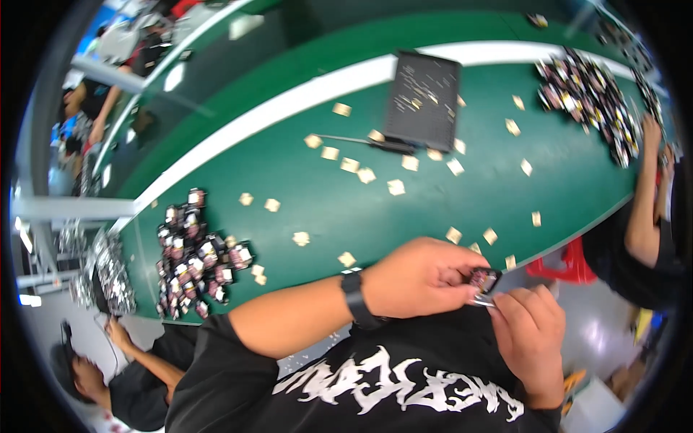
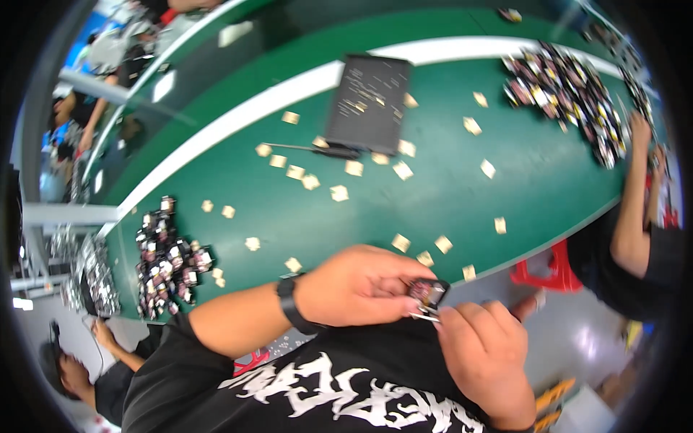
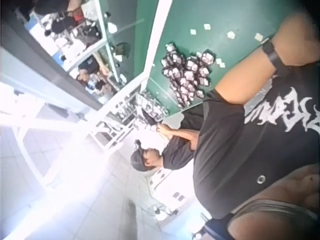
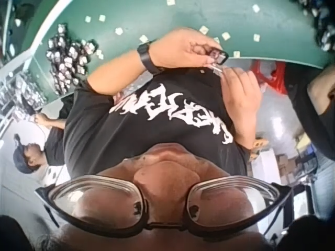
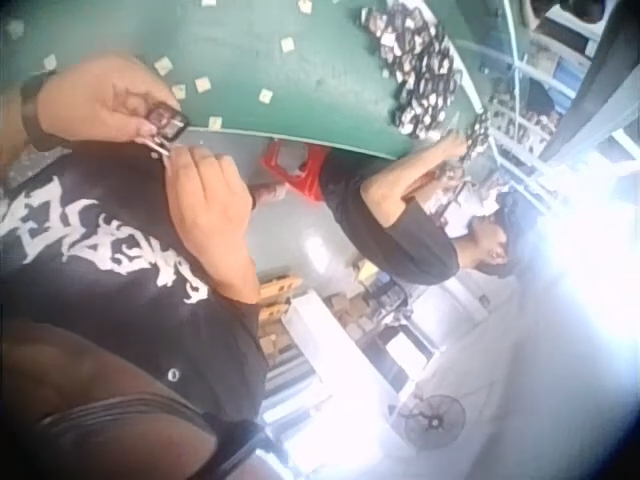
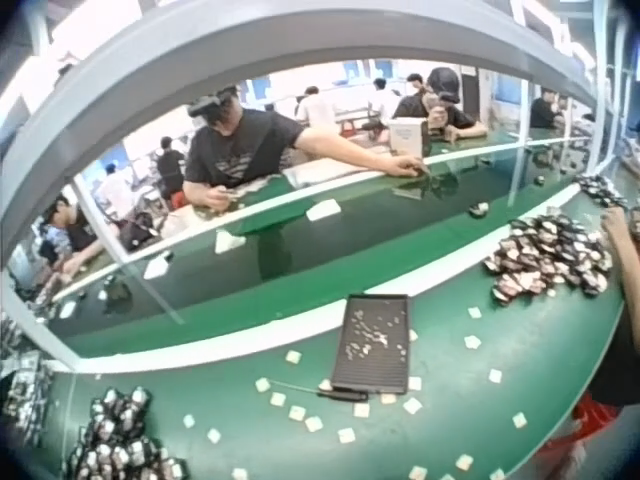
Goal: Manually assemble internal components and apply adhesive stickers to small electronic devices on an assembly line.
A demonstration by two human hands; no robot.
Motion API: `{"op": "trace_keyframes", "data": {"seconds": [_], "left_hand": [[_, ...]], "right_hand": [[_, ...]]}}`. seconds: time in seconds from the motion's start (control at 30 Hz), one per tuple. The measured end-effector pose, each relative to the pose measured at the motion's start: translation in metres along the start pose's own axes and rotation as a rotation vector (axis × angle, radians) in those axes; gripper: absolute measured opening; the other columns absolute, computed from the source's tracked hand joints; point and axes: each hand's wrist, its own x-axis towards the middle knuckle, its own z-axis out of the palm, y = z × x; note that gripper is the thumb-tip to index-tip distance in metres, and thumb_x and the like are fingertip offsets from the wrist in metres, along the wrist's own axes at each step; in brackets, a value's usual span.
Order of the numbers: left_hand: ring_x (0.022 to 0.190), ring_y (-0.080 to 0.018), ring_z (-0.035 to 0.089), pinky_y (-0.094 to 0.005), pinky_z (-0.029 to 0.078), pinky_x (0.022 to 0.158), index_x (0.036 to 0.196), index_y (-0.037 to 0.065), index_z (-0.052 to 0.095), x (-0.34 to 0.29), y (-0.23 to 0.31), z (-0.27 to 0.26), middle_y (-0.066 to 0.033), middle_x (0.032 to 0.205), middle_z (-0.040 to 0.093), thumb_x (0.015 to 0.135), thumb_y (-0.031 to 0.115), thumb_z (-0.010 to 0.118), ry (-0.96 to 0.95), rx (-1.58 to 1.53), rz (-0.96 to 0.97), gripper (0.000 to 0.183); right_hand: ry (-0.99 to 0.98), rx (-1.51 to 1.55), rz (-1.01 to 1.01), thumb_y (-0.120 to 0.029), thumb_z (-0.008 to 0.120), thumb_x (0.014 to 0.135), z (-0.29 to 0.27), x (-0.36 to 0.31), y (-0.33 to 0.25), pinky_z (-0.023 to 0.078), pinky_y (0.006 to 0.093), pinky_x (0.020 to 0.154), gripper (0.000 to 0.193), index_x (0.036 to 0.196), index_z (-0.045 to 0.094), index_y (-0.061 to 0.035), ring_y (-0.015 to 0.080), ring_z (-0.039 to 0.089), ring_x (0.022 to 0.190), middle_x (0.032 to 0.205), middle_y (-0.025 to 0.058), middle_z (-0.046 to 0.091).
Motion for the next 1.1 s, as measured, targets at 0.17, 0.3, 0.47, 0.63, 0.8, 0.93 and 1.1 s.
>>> {"op": "trace_keyframes", "data": {"seconds": [0.17,0.3,0.47,0.63,0.8,0.93,1.1], "left_hand": [[0.091,-0.0123,0.071,-0.0263,0.057,0.075,0.125,-0.006,0.062,0.001,0.005,0.017,-0.0125,0.107,0.071,0.095,-0.001,0.065,0.093,0.099,-0.028,0.031],[0.082,-0.0122,0.072,-0.0278,0.057,0.069,0.122,-0.005,0.061,0.000,0.013,0.024,-0.0111,0.096,0.072,0.096,-0.001,0.059,0.193,0.183,0.018,0.027],[0.081,-0.0118,0.071,-0.0266,0.059,0.073,0.132,0.002,0.061,-0.025,0.005,0.026,-0.0077,0.098,0.071,0.102,0.012,0.063,0.491,0.132,0.026,0.032],[0.091,-0.0140,0.071,-0.0282,0.060,0.082,0.137,0.003,0.060,-0.085,0.006,0.021,-0.0092,0.111,0.071,0.105,0.012,0.058,0.652,-0.033,0.153,0.033],[0.080,-0.0120,0.069,-0.0247,0.058,0.070,0.123,0.002,0.065,-0.158,0.018,-0.005,-0.0062,0.102,0.071,0.098,0.004,0.064,1.314,0.379,0.321,0.025],[0.081,-0.0072,0.060,-0.0228,0.050,0.069,0.122,0.002,0.067,-0.258,0.024,-0.062,-0.0019,0.096,0.066,0.097,0.005,0.065,1.764,1.055,0.380,0.025],[0.064,-0.0068,0.045,-0.0246,0.038,0.055,0.116,0.002,0.067,-0.300,0.065,-0.107,0.0031,0.076,0.050,0.095,0.005,0.065,1.823,1.017,0.130,0.022]], "right_hand": [[-0.061,0.051,0.097,0.001,0.078,0.074,-0.015,-0.006,0.007,0.046,0.0424,0.064,0.026,0.098,0.067,0.0000,0.0333,0.060,0.076,0.091,0.0136,0.065],[-0.005,-0.137,-0.071,0.002,0.074,0.079,-0.011,-0.002,0.005,0.046,0.0429,0.063,0.022,0.099,0.065,0.0025,0.0340,0.060,0.076,0.093,0.0156,0.065],[0.013,-0.126,-0.216,0.004,0.073,0.079,-0.010,0.016,0.007,0.048,0.0417,0.064,0.021,0.097,0.064,0.0034,0.0338,0.061,0.078,0.092,0.0162,0.065],[0.144,0.119,-0.095,0.003,0.075,0.079,-0.008,0.031,0.041,0.049,0.0425,0.070,0.018,0.095,0.066,0.0003,0.0342,0.062,0.078,0.087,0.0140,0.065],[0.219,0.254,0.187,-0.002,0.074,0.085,0.004,0.059,0.098,0.052,0.0392,0.068,0.010,0.093,0.068,0.0007,0.0327,0.066,0.074,0.083,0.0150,0.066],[0.318,0.153,0.264,-0.008,0.074,0.087,0.009,0.077,0.147,0.054,0.0398,0.070,0.017,0.102,0.068,-0.0016,0.0337,0.067,0.081,0.096,0.0146,0.065],[0.381,-0.061,0.316,-0.010,0.073,0.087,0.004,0.091,0.181,0.055,0.0419,0.073,0.023,0.108,0.067,-0.0038,0.0347,0.067,0.087,0.110,0.0145,0.062]]}}
